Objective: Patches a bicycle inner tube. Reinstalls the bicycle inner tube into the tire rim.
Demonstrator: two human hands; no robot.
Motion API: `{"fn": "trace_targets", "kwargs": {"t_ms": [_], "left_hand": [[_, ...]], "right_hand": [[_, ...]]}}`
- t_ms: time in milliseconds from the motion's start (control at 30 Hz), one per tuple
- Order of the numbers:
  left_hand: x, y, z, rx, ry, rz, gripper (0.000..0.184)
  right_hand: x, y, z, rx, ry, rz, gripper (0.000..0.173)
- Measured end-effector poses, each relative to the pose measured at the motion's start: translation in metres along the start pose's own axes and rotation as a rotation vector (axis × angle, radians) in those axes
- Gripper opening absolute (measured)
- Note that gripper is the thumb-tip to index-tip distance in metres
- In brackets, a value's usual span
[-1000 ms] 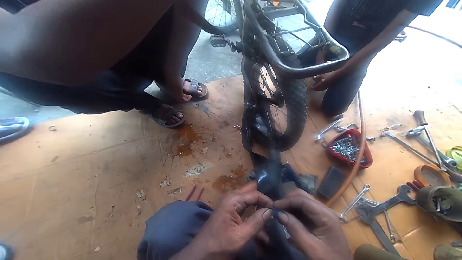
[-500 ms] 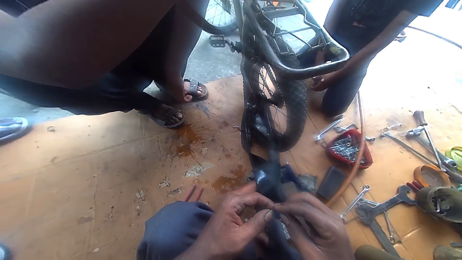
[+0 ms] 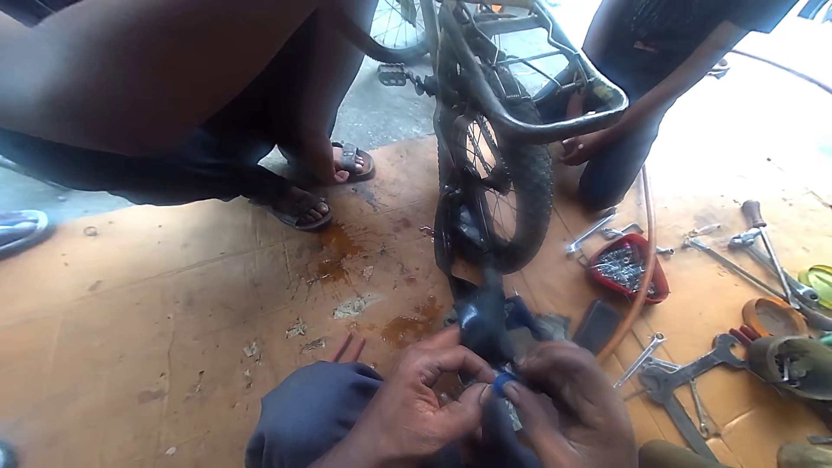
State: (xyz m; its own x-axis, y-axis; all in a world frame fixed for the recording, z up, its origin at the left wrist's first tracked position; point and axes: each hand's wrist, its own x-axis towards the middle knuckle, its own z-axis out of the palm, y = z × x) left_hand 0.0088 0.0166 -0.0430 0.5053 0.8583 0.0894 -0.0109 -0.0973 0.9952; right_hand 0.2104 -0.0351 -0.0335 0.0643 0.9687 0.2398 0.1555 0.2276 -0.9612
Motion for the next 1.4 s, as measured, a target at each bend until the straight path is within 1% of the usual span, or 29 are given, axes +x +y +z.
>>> {"fn": "trace_targets", "kwargs": {"t_ms": [133,233,300,367,467,533,567,600,633,700,733,767,833,900,967,1133,1267,1400], "left_hand": [[0.000,0.000,0.000,0.010,0.016,0.006,0.012],[-0.001,-0.002,0.001,0.058,0.034,0.005,0.011],[-0.001,-0.001,0.000,0.071,0.041,-0.009,0.012],[-0.001,-0.002,0.001,0.082,0.034,-0.015,0.011],[-0.001,-0.002,0.001,0.049,0.029,0.005,0.011],[-0.001,-0.002,-0.001,0.003,0.032,0.015,0.014],[-0.002,-0.002,-0.002,-0.021,0.035,0.016,0.015],[-0.003,-0.002,-0.004,-0.046,0.040,0.014,0.016],[-0.003,-0.001,-0.004,-0.062,0.046,0.011,0.016],[-0.004,-0.001,-0.005,-0.082,0.052,0.004,0.016],[-0.004,0.000,-0.005,-0.085,0.052,-0.002,0.016],[-0.003,0.000,-0.004,-0.086,0.050,-0.006,0.016],[-0.002,0.000,-0.003,-0.079,0.043,-0.014,0.016],[-0.001,0.000,-0.001,-0.069,0.033,-0.011,0.016],[0.000,-0.001,0.000,-0.059,0.018,-0.005,0.016],[-0.001,-0.001,-0.001,-0.044,0.006,0.002,0.016],[-0.003,0.000,-0.001,-0.030,0.019,-0.010,0.016],[-0.003,0.001,-0.001,-0.012,0.022,-0.004,0.016]], "right_hand": [[-0.003,-0.008,0.002,-0.177,-0.028,-0.056,0.013],[-0.004,-0.016,0.001,-0.230,-0.098,-0.067,0.020],[-0.003,-0.017,0.000,-0.218,-0.122,-0.074,0.025],[-0.001,-0.015,0.001,-0.214,-0.101,-0.074,0.026],[0.003,-0.009,-0.002,-0.116,-0.054,-0.027,0.019],[0.007,-0.003,-0.010,-0.032,0.024,0.015,0.012],[0.010,0.002,-0.017,-0.059,0.081,0.028,0.012],[0.012,0.009,-0.025,-0.145,0.127,0.043,0.013],[0.014,0.015,-0.033,-0.266,0.124,0.079,0.018],[0.013,0.022,-0.045,-0.476,0.042,0.174,0.034],[0.011,0.023,-0.046,-0.513,0.014,0.176,0.036],[0.009,0.022,-0.045,-0.497,0.004,0.149,0.033],[0.006,0.014,-0.040,-0.303,-0.029,0.108,0.024],[0.004,0.003,-0.033,-0.032,-0.090,0.149,0.023],[0.004,-0.004,-0.026,0.138,-0.128,0.213,0.022],[0.005,-0.002,-0.019,0.272,-0.175,0.277,0.017],[0.006,-0.005,-0.020,0.382,-0.222,0.294,0.021],[0.008,-0.010,-0.020,0.355,-0.236,0.324,0.015]]}}
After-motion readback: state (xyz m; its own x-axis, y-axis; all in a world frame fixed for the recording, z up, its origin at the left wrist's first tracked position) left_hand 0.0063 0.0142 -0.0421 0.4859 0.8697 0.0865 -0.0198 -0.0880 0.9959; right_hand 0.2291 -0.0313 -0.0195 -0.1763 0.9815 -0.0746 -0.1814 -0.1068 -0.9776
